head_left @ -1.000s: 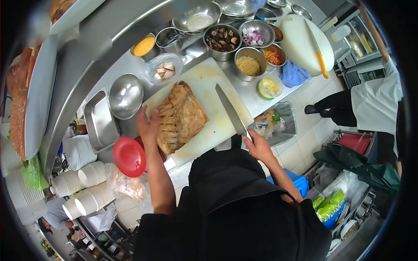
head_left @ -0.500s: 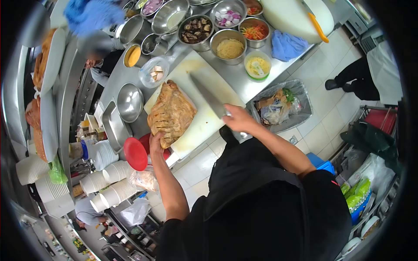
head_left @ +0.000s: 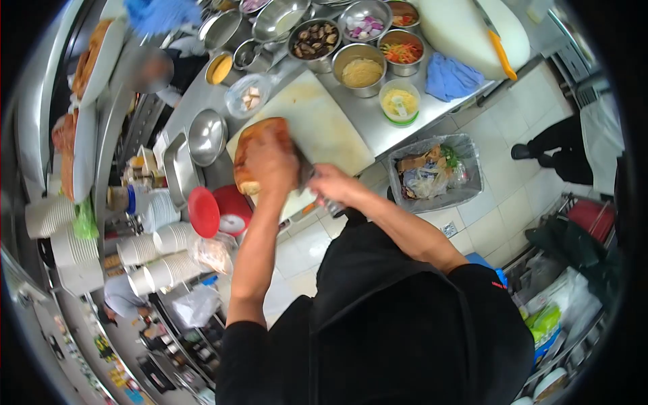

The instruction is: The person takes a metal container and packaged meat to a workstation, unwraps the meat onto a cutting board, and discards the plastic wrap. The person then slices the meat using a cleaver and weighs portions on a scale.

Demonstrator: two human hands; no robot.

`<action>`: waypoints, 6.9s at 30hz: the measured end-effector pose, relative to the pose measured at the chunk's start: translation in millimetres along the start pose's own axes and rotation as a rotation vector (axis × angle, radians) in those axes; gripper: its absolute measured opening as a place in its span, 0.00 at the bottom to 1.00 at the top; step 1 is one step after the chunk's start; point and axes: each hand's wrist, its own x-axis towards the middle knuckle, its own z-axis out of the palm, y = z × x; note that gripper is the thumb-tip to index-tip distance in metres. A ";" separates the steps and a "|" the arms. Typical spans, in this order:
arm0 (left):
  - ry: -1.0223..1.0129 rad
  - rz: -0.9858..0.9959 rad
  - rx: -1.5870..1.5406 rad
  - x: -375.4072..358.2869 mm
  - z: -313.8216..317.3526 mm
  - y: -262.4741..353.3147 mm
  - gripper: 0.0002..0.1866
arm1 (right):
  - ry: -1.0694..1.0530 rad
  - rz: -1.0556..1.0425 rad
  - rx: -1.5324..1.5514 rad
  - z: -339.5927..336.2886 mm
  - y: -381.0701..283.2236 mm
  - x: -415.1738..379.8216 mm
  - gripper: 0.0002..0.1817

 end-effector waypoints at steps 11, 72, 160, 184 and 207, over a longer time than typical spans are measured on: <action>-0.113 -0.493 -0.890 58.5 105.6 -221.7 0.28 | 0.293 -0.214 -0.382 -47.3 -51.6 -89.5 0.07; -0.346 -0.608 -1.544 -51.3 117.7 -136.9 0.48 | 0.290 0.002 -1.330 114.7 -68.1 31.2 0.13; 0.213 -0.295 -1.845 28.6 183.8 -177.1 0.14 | 0.371 -0.074 -1.440 124.4 -55.8 28.2 0.11; 0.311 0.206 -1.052 21.6 147.4 -144.5 0.15 | 0.384 -0.222 -1.464 119.1 -62.6 33.7 0.09; 0.319 0.215 -1.112 25.1 154.7 -147.2 0.16 | -0.159 0.476 -1.504 131.0 -143.3 111.5 0.13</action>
